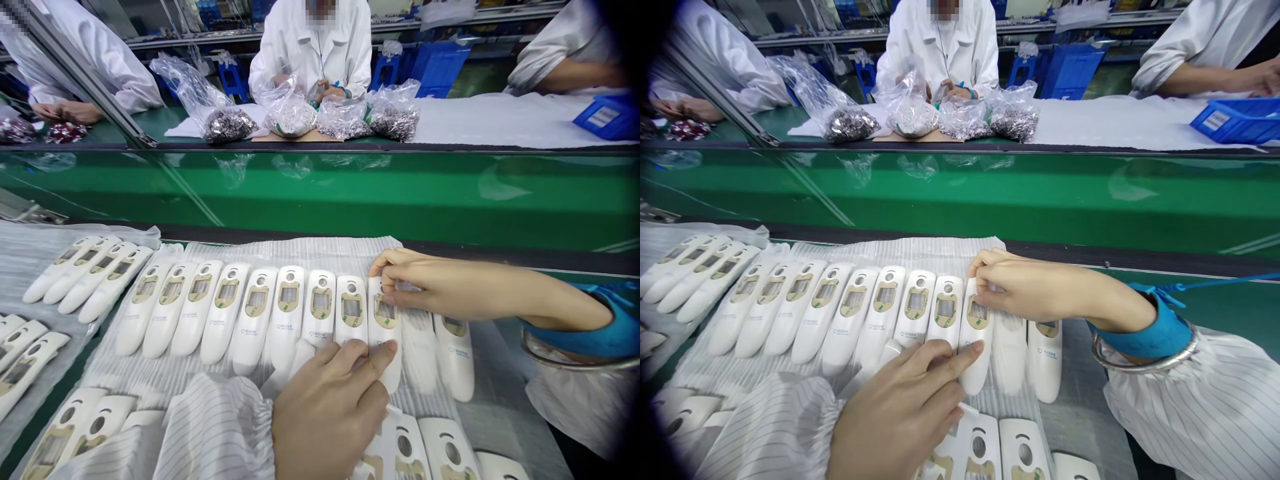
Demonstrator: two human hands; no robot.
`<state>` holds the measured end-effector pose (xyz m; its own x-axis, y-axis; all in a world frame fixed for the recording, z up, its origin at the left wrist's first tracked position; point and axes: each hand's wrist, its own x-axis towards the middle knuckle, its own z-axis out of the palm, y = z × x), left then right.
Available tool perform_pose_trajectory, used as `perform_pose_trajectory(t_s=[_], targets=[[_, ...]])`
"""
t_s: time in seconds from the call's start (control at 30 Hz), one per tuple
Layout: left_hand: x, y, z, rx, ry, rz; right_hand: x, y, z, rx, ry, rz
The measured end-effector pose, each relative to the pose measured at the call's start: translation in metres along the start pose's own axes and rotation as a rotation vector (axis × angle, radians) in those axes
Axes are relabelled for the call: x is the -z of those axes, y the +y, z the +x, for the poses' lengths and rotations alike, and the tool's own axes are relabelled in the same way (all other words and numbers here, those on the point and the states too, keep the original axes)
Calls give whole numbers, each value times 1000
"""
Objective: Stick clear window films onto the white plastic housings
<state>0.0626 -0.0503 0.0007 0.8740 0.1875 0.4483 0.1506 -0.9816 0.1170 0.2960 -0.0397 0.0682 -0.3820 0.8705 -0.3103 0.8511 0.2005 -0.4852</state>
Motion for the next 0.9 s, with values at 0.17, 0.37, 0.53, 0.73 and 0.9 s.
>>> perform_pose_trajectory(t_s=[0.17,0.37,0.53,0.73,0.9], targets=[[0,1,0,0,-1,1,-2,0,2,-5,22,-39],[-1,2,-2,12,-7,7,-3,-1,2,-6,38,-59],[-1,0,-2,8,-1,2,-3,-3,2,-39,31,-51],[-2,1,-1,7,-13,6,-3,-7,5,-86,29,-38],[0,2,-2,12,-13,11,-5,-7,4,-119,33,-46]])
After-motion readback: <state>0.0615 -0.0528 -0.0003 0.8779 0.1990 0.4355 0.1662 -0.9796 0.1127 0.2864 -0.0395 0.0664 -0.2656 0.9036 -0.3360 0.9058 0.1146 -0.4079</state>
